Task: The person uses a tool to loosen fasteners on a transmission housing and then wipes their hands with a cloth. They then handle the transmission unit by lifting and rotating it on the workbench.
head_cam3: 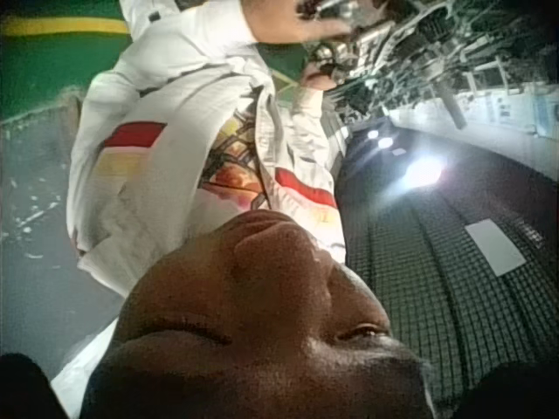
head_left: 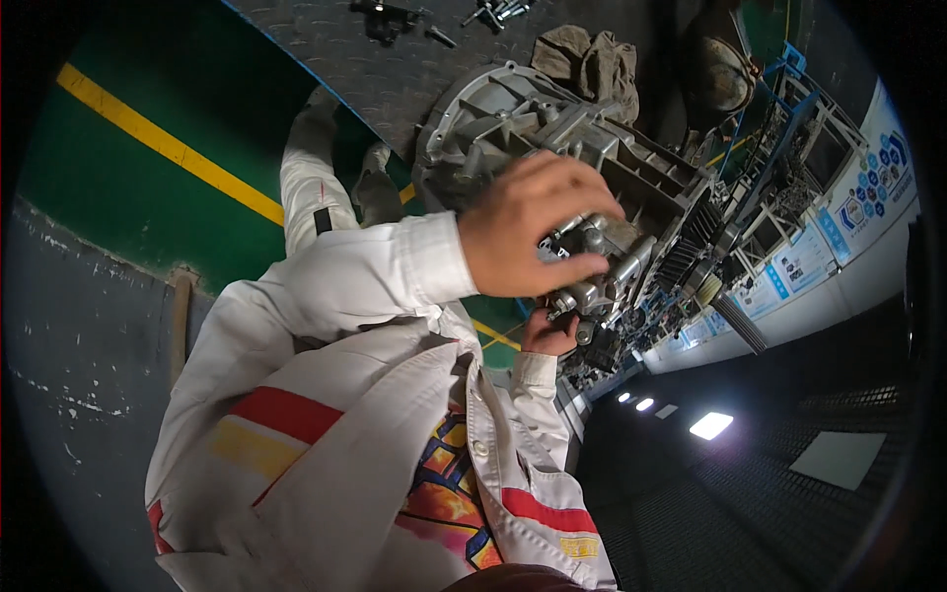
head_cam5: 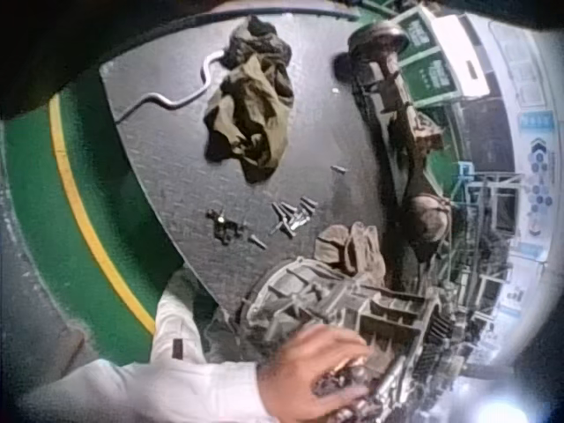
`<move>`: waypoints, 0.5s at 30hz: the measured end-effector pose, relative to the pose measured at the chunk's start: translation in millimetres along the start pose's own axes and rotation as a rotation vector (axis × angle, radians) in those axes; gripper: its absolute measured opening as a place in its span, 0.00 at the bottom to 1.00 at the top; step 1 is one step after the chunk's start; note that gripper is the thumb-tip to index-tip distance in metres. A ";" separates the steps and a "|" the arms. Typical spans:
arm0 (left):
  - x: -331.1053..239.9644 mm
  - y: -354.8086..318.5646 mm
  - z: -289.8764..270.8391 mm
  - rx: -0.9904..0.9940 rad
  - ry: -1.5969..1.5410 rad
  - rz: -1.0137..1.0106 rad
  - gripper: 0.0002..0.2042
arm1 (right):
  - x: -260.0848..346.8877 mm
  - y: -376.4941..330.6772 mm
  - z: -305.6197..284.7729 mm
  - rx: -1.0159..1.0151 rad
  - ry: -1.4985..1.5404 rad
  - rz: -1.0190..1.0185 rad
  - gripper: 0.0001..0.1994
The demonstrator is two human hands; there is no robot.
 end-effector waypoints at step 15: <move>33.2 3.2 -3.0 0.231 0.416 0.015 0.20 | -5.3 -27.3 37.2 -0.095 -0.546 -0.367 0.20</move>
Point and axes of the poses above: each hand's wrist, its own y-axis towards the middle knuckle, its own z-axis out of the palm, x = y × z, the point moved 4 cm from there along y, towards the middle knuckle, and after that the axes turned 12 degrees about -x, right-handed, at the moved point
